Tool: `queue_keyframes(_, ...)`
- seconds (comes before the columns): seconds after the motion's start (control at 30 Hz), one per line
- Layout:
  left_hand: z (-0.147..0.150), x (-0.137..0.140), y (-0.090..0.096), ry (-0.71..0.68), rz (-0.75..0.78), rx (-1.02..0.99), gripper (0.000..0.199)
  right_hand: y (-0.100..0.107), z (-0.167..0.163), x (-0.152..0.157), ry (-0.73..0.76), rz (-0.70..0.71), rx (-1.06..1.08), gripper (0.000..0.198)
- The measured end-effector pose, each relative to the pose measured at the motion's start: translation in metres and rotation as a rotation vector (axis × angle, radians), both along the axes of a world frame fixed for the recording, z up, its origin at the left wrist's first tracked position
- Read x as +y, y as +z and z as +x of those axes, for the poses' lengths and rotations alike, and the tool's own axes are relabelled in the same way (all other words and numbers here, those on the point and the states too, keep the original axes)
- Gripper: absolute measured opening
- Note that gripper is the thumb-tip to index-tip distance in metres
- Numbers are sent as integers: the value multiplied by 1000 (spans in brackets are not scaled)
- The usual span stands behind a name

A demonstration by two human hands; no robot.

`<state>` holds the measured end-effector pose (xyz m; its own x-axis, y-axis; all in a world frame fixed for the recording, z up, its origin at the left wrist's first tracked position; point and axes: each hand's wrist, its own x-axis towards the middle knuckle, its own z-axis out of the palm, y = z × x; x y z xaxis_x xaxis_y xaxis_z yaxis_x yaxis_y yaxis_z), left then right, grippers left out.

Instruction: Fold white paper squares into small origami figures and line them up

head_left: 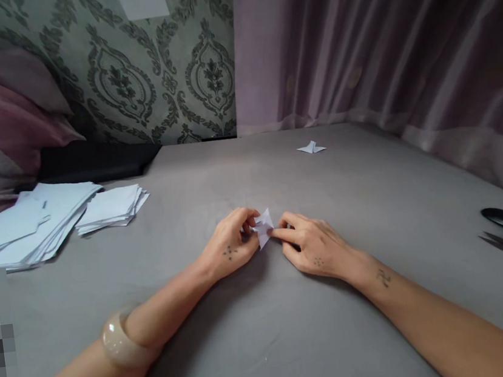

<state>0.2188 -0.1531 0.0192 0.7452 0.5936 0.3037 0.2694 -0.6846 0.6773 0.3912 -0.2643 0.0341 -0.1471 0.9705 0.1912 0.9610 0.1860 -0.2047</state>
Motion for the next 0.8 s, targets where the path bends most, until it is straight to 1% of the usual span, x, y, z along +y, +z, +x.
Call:
queue_keyframes(0.07, 2, 3, -4, 25, 14, -12, 30, 1, 0, 0, -2, -1, -41, 35)
queue_keyframes(0.13, 4, 6, -6, 36, 30, -17, 19, 1, 0, 0, -1, -2, -51, 35)
queue_keyframes(0.23, 6, 9, -7, 35, 41, 13, 9, -2, 0, 1, -37, 7, 38, 35)
queue_keyframes(0.37, 6, 12, -7, 16, 78, 98, 13, -7, -1, 7, -180, 76, 297, 30)
queue_keyframes(0.43, 6, 13, -7, -5, 106, 126, 16, -9, -2, 10, -199, 88, 362, 25)
queue_keyframes(0.53, 7, 15, -9, -27, 129, 149, 18, -9, -3, 15, -190, 57, 369, 22)
queue_keyframes(0.67, 9, 18, -11, -27, 113, 146, 20, -10, -3, 21, -221, 0, 334, 17)
queue_keyframes(0.8, 9, 17, -10, -49, 123, 116, 21, -9, -3, 24, -207, 1, 325, 18)
